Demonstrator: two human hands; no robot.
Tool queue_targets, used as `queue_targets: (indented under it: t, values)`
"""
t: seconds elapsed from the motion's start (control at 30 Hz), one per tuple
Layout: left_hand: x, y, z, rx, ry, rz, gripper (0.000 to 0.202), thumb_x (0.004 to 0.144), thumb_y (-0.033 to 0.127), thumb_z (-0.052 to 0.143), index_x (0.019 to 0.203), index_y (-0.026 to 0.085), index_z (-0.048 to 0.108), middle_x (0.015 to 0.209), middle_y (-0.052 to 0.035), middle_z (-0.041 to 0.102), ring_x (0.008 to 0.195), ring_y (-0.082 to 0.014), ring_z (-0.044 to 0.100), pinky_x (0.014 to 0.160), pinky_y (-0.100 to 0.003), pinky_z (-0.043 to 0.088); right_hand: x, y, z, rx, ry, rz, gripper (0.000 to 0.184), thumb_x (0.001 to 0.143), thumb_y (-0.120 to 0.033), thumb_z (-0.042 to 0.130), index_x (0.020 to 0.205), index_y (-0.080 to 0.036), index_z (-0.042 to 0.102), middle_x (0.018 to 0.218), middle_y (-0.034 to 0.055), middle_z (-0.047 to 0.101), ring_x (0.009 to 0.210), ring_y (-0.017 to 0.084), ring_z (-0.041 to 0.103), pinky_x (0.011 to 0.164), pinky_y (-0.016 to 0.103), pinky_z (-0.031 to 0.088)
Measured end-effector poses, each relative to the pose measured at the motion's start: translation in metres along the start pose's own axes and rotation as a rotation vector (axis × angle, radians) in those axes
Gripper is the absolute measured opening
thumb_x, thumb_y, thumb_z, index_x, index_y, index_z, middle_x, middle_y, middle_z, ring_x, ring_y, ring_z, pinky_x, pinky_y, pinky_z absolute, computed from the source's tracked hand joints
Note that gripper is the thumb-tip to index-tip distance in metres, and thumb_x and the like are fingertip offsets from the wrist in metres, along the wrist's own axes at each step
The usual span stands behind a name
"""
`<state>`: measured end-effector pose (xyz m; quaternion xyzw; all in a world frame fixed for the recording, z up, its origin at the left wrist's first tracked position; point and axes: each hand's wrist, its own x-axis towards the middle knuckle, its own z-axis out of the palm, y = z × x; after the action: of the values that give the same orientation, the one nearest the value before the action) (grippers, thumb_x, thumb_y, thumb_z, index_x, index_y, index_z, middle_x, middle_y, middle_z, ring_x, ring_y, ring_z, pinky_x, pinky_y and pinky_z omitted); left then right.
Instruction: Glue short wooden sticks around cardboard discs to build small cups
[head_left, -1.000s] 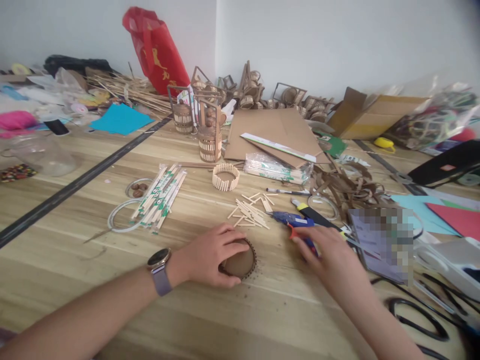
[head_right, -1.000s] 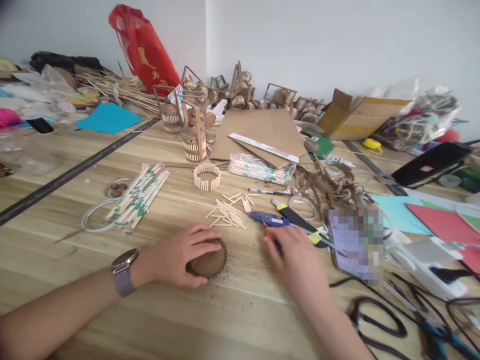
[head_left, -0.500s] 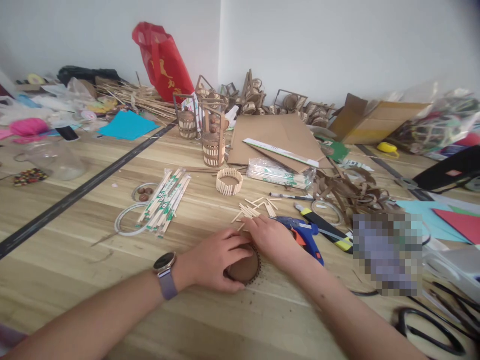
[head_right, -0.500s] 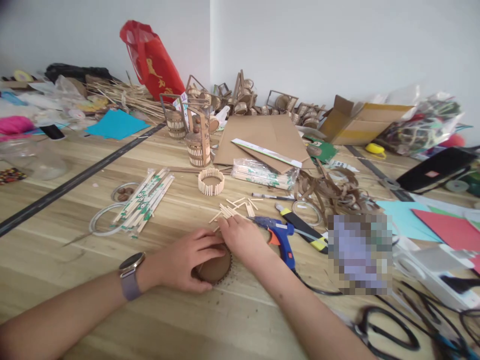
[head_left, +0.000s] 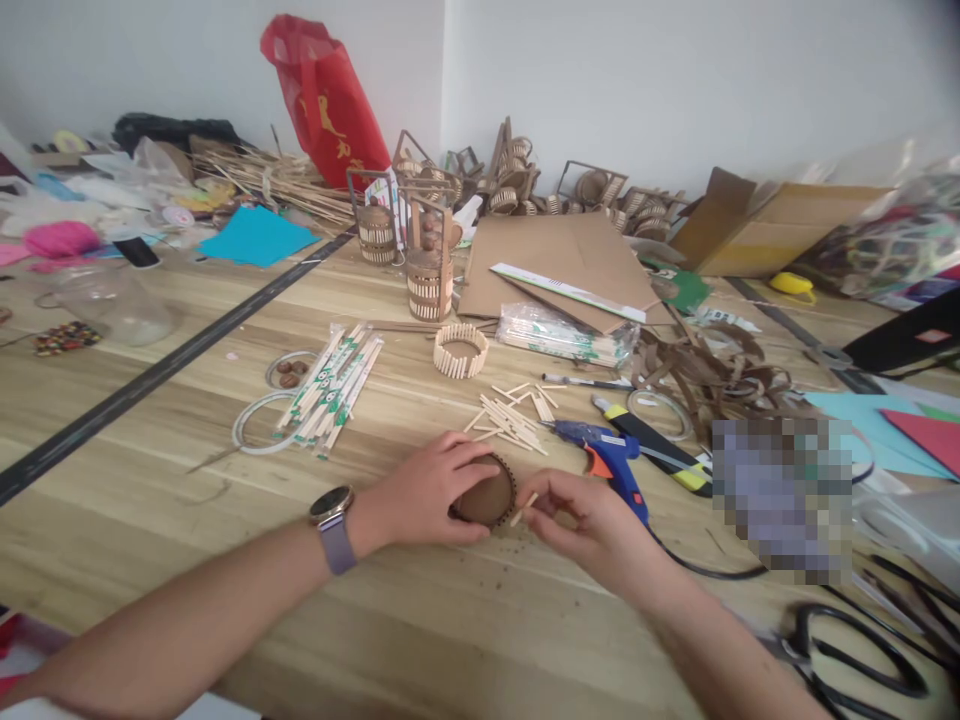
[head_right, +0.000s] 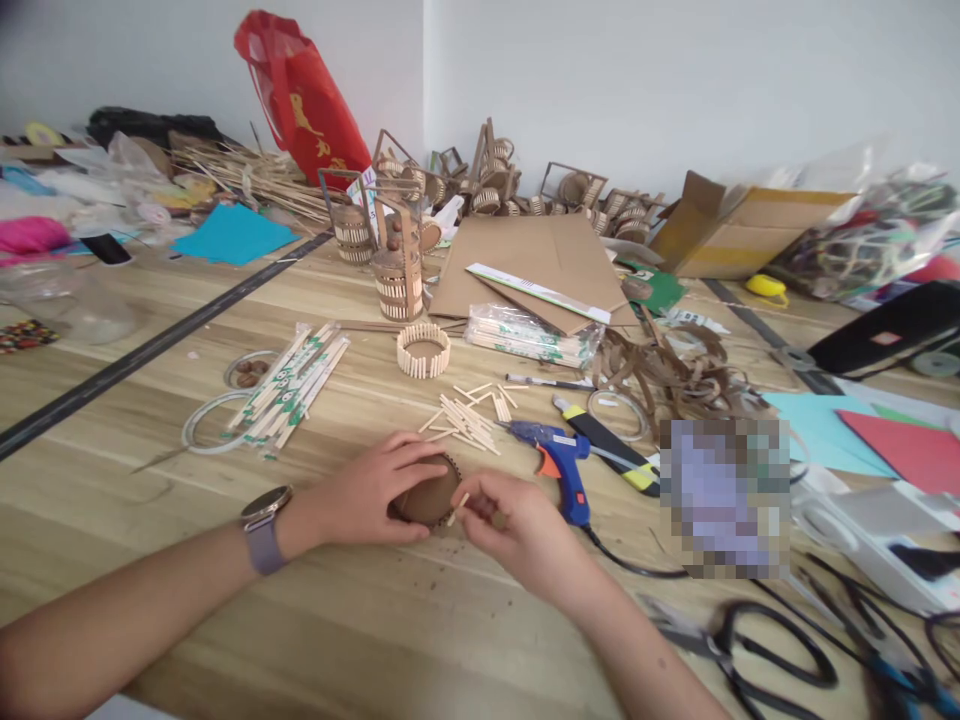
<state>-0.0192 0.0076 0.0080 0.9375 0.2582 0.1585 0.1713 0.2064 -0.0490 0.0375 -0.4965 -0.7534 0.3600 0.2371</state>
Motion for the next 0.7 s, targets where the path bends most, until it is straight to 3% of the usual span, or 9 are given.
queue_targets:
  t: [0.33,0.7]
  values:
    - [0.001,0.0,-0.001,-0.04,0.004,0.003,0.059,0.075,0.043,0.077,0.124,0.015,0.058,0.139,-0.0149,0.054,0.129,-0.0326,0.042,0.11,-0.049,0.036,-0.002,-0.002,0.015,-0.165,0.001,-0.175,0.013,0.084,-0.011,0.052,0.083,-0.02,0.062,0.07,-0.0004,0.061,0.059,0.012,0.055,0.051,0.02,0.04]
    - [0.001,0.0,0.0,-0.021,0.016,0.025,0.056,0.074,0.041,0.078,0.12,0.014,0.06,0.139,-0.0153,0.053,0.127,-0.0328,0.044,0.108,-0.048,0.039,-0.001,0.0,0.02,-0.242,-0.002,-0.312,0.016,0.091,-0.01,0.046,0.088,-0.02,0.059,0.082,0.004,0.065,0.073,0.016,0.062,0.063,0.023,0.048]
